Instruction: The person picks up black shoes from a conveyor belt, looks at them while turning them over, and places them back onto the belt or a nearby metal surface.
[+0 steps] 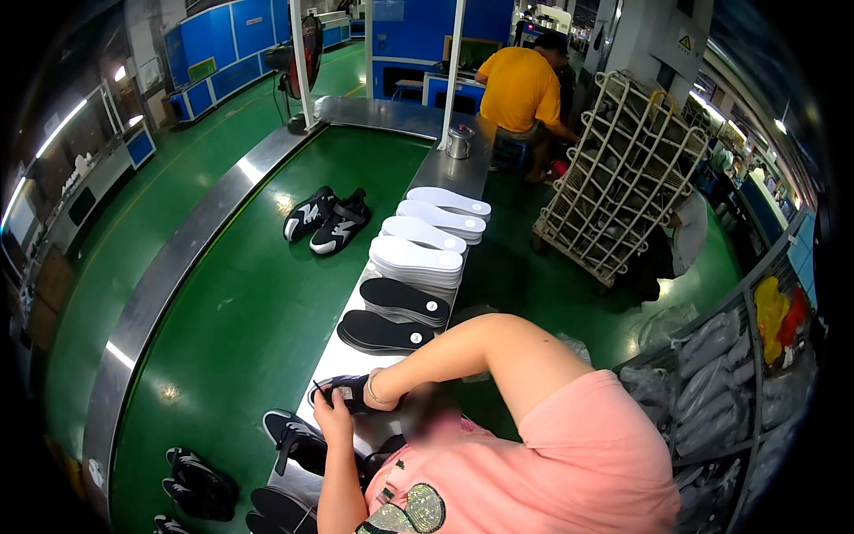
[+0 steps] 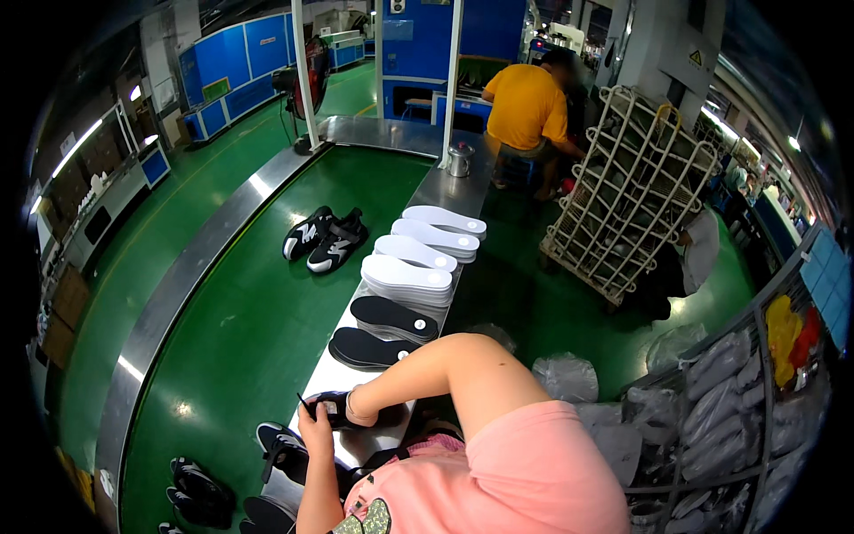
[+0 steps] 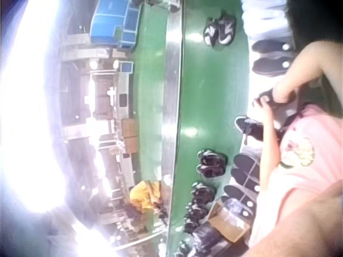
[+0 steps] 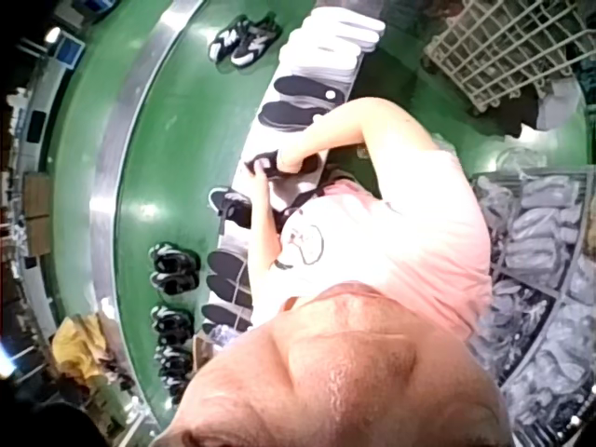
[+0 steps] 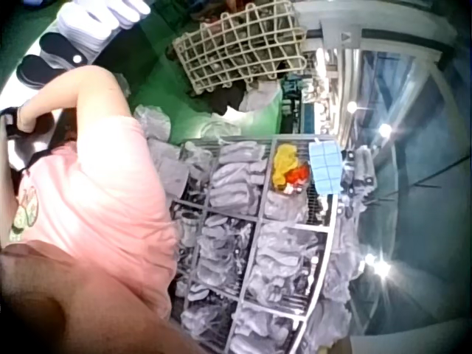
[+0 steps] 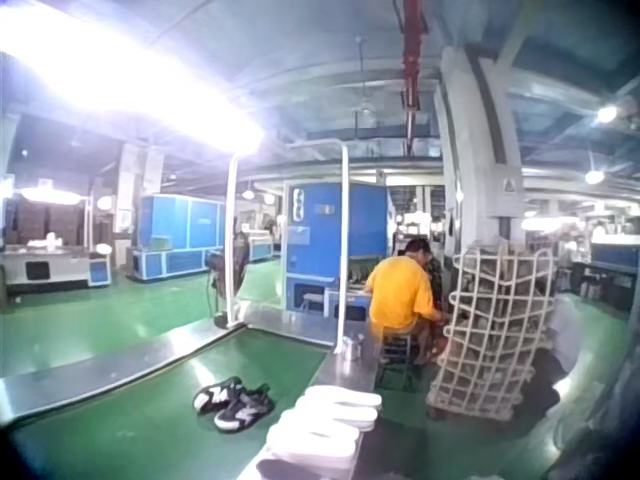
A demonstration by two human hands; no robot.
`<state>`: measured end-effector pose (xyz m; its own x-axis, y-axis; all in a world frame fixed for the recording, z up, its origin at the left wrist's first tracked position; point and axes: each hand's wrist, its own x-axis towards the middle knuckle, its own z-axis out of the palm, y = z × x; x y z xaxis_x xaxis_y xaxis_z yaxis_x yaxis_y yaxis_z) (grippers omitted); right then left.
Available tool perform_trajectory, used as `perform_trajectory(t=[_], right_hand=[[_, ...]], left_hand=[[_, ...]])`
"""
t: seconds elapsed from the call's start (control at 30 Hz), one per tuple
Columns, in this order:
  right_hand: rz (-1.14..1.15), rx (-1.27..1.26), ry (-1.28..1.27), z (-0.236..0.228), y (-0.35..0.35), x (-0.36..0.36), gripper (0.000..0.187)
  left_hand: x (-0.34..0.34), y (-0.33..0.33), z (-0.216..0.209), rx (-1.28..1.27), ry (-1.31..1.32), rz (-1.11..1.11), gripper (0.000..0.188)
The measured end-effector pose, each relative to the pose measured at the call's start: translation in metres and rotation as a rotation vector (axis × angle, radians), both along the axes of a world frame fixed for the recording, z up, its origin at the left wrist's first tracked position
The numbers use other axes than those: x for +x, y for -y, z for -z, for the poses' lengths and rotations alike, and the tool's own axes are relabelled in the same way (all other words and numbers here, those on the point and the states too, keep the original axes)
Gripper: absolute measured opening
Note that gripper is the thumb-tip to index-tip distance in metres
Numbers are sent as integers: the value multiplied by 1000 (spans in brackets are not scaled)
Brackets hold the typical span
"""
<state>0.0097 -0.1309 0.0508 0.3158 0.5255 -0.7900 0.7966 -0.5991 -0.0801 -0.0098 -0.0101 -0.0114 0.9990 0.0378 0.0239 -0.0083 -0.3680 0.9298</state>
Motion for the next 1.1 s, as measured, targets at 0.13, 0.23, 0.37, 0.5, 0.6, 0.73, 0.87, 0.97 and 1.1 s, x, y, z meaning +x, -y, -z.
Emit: perform_trajectory(t=[0.13, 0.23, 0.37, 0.5, 0.6, 0.73, 0.87, 0.97, 1.1], right_hand=[[-80, -55, -37, 20, 14, -7, 31], [-75, 24, 2, 68, 30, -16, 29], [346, 176, -100, 32, 33, -9, 39], [1420, 906, -736, 38, 44, 0, 60], [1541, 891, -571, 36, 35, -8, 38], [1522, 1052, -686, 43, 40, -4, 24], [1390, 1295, -970, 30, 62, -6, 21], [1325, 1136, -381, 12, 52, -17, 22], [1232, 1291, -138, -18, 34, -51, 22]], left_hand=[[4, 5, 2, 11, 51, 12, 18], [4, 9, -3, -65, -22, 31, 20], [-5, 1, 2, -202, -71, -18, 23], [-1, 2, 13, -454, -200, -9, 27], [4, 1, 11, -277, -254, 96, 21], [7, 4, 20, -318, -204, 10, 25], [10, -2, 14, -306, -181, -50, 24], [-9, -2, -30, 30, -2, 21, 47], [-40, -9, -80, 11, 266, 64, 43]])
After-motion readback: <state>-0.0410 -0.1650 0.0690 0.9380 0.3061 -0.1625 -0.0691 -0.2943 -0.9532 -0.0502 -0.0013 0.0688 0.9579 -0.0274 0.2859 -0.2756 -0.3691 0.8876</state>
